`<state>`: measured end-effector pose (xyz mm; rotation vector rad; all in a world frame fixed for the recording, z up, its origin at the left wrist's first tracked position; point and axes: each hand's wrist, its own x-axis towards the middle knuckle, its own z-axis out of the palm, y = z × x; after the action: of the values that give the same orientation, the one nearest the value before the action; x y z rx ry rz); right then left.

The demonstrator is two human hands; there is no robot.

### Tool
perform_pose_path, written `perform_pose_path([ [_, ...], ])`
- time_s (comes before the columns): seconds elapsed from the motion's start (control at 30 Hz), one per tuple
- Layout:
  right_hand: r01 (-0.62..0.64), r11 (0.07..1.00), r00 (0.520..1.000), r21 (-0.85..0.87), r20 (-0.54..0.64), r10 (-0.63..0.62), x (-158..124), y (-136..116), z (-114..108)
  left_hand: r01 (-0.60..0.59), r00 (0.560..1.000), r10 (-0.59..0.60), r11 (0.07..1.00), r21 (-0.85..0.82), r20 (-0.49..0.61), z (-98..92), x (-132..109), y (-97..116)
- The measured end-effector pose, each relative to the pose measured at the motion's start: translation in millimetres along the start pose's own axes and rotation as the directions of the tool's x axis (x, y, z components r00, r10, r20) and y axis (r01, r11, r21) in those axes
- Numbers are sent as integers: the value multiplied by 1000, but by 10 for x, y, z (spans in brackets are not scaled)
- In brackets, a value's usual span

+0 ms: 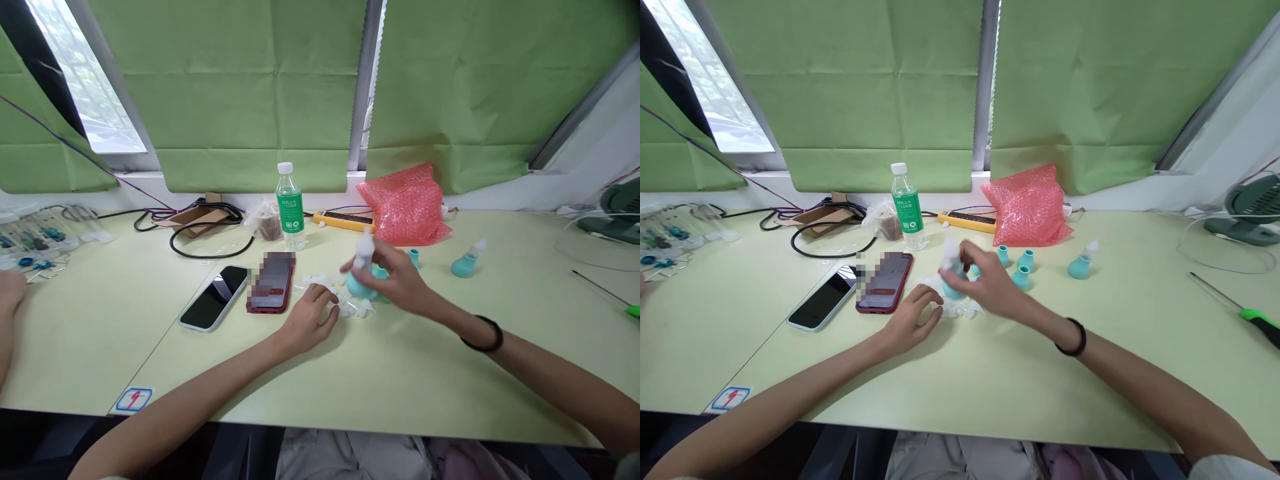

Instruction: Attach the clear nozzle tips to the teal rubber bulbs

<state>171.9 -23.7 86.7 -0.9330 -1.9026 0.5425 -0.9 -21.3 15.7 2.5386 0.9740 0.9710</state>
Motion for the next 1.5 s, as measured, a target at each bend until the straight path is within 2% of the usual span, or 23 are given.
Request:
perform_pose_path([
  [0.1, -58, 995, 994, 83, 93, 50, -342, 63, 176, 110, 992, -126, 938, -329, -26, -56, 14, 29],
  [0.17, -167, 966, 979, 199, 151, 138, -508, 171, 322, 171, 983, -179, 844, -508, 33, -75, 22, 39],
  [0.27, -304, 888, 951, 345, 161, 263, -640, 304, 490, 212, 976, -188, 726, -654, 108, -73, 26, 59],
  [0.33, -330, 865, 944, 378, 143, 298, -664, 343, 538, 214, 976, -179, 686, -695, 124, -60, 25, 81],
  [0.47, -310, 899, 948, 310, 33, 315, -656, 347, 536, 248, 966, -227, 664, -706, 126, -25, 25, 124],
  [0.6, -294, 913, 956, 282, 76, 284, -653, 323, 518, 277, 952, -282, 617, -736, 122, 8, 29, 118],
  [0.7, -288, 909, 957, 302, 106, 269, -646, 316, 515, 304, 947, -273, 579, -757, 171, 7, 34, 93],
  [0.83, -317, 903, 948, 290, 92, 303, -636, 344, 523, 309, 949, -248, 636, -707, 192, -23, 42, 93],
  [1.07, -325, 899, 944, 294, 44, 327, -659, 351, 546, 201, 978, -199, 843, -500, 57, -36, 14, 146],
  [1.2, -326, 887, 942, 328, 30, 335, -671, 338, 556, 160, 977, -206, 880, -448, -56, -6, -10, 155],
  [1.37, -330, 912, 939, 242, -11, 343, -689, 365, 564, 85, 966, -178, 903, -420, -187, 13, -30, 180],
  [1.5, -321, 929, 943, 185, -31, 332, -690, 371, 562, 72, 958, -183, 900, -430, -222, 4, -34, 211],
])
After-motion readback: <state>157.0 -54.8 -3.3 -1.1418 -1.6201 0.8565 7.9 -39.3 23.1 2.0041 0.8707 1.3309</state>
